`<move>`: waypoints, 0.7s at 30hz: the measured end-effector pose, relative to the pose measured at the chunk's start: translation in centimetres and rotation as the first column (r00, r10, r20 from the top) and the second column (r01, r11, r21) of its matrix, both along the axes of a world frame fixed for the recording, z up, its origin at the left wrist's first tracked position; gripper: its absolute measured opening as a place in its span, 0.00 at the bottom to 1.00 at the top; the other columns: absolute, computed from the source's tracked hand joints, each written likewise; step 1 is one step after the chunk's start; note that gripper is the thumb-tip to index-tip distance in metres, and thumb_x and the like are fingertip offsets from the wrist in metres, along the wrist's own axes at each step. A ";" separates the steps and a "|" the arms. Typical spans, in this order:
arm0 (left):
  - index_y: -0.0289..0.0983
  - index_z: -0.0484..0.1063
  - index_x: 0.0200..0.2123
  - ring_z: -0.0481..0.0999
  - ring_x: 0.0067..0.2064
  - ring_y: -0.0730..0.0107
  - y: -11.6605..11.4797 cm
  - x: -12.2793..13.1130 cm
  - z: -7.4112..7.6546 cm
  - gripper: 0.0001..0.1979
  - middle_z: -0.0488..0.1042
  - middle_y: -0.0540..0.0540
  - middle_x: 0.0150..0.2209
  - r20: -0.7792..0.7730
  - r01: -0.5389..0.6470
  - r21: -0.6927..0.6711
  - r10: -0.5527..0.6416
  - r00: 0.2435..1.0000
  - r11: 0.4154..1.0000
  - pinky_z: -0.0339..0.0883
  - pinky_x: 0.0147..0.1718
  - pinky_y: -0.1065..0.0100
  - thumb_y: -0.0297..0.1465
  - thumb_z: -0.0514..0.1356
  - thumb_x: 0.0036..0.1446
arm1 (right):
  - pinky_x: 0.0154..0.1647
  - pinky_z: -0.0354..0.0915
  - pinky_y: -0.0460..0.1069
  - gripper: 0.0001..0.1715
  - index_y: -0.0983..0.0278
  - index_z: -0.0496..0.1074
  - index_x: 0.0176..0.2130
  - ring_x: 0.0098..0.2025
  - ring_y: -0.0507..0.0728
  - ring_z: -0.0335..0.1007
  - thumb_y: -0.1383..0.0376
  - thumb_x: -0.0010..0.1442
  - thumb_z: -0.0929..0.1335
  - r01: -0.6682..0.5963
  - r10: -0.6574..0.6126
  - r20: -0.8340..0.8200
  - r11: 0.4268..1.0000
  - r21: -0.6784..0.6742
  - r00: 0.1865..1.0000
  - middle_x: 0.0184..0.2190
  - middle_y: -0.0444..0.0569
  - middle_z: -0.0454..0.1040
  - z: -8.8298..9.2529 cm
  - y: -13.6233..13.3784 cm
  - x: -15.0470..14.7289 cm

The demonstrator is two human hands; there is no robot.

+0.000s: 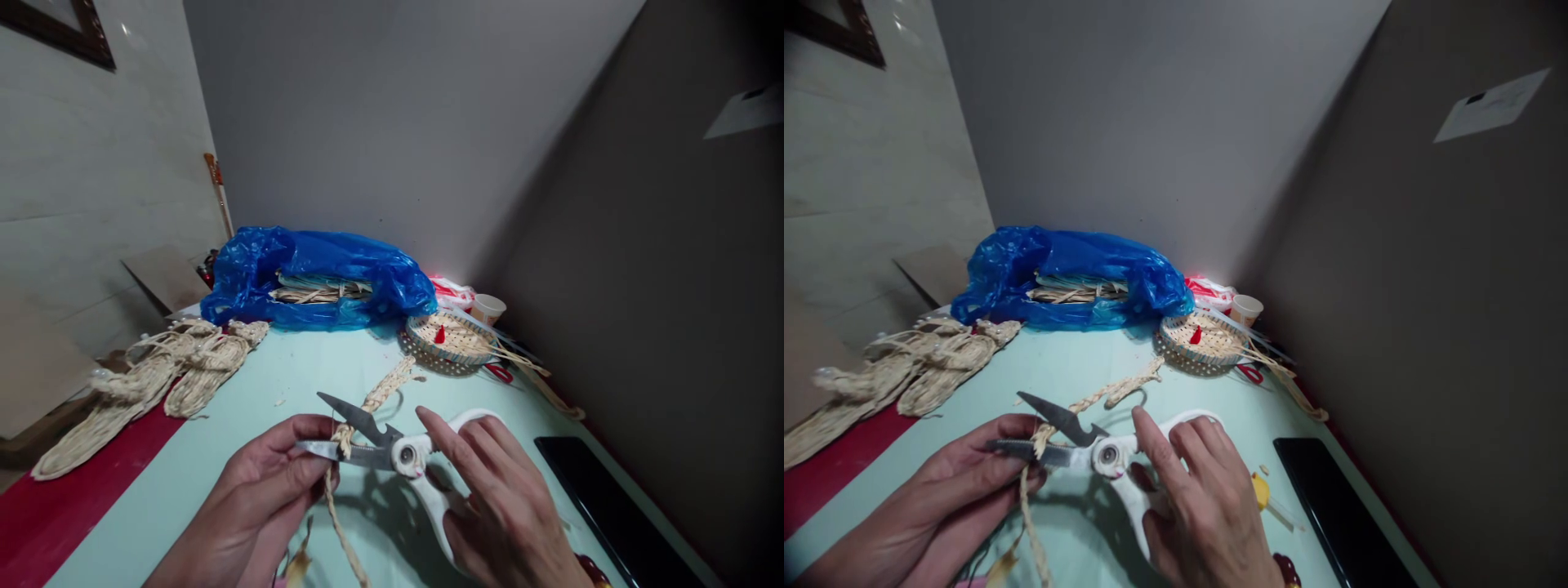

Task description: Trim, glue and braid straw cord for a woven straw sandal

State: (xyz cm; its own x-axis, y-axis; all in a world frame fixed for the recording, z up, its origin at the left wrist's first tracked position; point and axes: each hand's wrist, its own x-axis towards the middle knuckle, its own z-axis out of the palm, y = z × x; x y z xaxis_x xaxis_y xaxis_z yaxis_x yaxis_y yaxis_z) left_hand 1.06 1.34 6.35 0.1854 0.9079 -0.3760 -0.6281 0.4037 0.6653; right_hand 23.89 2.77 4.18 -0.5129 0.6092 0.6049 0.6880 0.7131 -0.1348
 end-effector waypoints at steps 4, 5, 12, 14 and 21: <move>0.40 0.77 0.34 0.81 0.37 0.59 0.1 -0.1 0.3 0.11 0.80 0.47 0.30 -0.019 -0.061 -0.007 0.061 0.998 0.998 0.74 0.37 0.65 0.24 0.70 0.45 | 0.33 0.61 0.54 0.39 0.72 0.60 0.61 0.34 0.60 0.58 0.78 0.49 0.60 0.005 -0.005 0.010 0.999 0.036 1.000 0.31 0.51 0.63 0.1 0.1 0.1; 0.39 0.77 0.34 0.81 0.37 0.59 0.1 -0.1 0.4 0.12 0.80 0.46 0.31 -0.016 -0.070 -0.013 0.070 0.997 0.997 0.75 0.37 0.65 0.24 0.71 0.44 | 0.33 0.61 0.54 0.40 0.72 0.60 0.62 0.34 0.60 0.58 0.78 0.49 0.60 0.004 -0.004 0.011 0.999 0.043 1.000 0.31 0.51 0.63 0.2 0.1 0.2; 0.37 0.77 0.32 0.82 0.38 0.58 -0.2 0.0 0.6 0.09 0.81 0.43 0.32 -0.034 -0.060 -0.021 0.060 0.998 0.998 0.75 0.36 0.66 0.21 0.69 0.46 | 0.32 0.60 0.54 0.39 0.71 0.60 0.62 0.33 0.59 0.58 0.79 0.50 0.60 -0.006 0.005 0.012 0.998 0.068 1.000 0.29 0.50 0.65 0.0 -0.2 0.2; 0.37 0.78 0.32 0.82 0.37 0.58 -0.3 0.1 0.5 0.08 0.81 0.43 0.32 -0.040 -0.040 0.001 0.040 0.998 0.999 0.76 0.35 0.66 0.20 0.68 0.48 | 0.31 0.59 0.53 0.37 0.71 0.61 0.62 0.32 0.58 0.58 0.80 0.52 0.60 0.003 -0.004 0.013 0.995 0.095 1.000 0.28 0.50 0.65 -0.1 -0.3 0.1; 0.40 0.81 0.35 0.82 0.37 0.62 -0.1 0.0 0.1 0.11 0.82 0.46 0.33 0.001 -0.004 0.013 0.004 1.000 1.000 0.76 0.36 0.67 0.21 0.68 0.49 | 0.31 0.60 0.53 0.37 0.70 0.61 0.62 0.31 0.58 0.60 0.81 0.53 0.61 0.012 -0.013 0.016 0.997 0.082 1.000 0.27 0.49 0.66 -0.2 -0.4 0.0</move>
State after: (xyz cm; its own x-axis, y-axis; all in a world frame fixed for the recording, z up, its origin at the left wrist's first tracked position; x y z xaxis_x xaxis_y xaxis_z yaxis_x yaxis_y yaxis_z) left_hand 1.06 1.28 6.46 0.1823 0.9135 -0.3637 -0.6306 0.3924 0.6696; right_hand 23.87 2.34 3.97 -0.5158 0.5645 0.6443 0.6987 0.7125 -0.0649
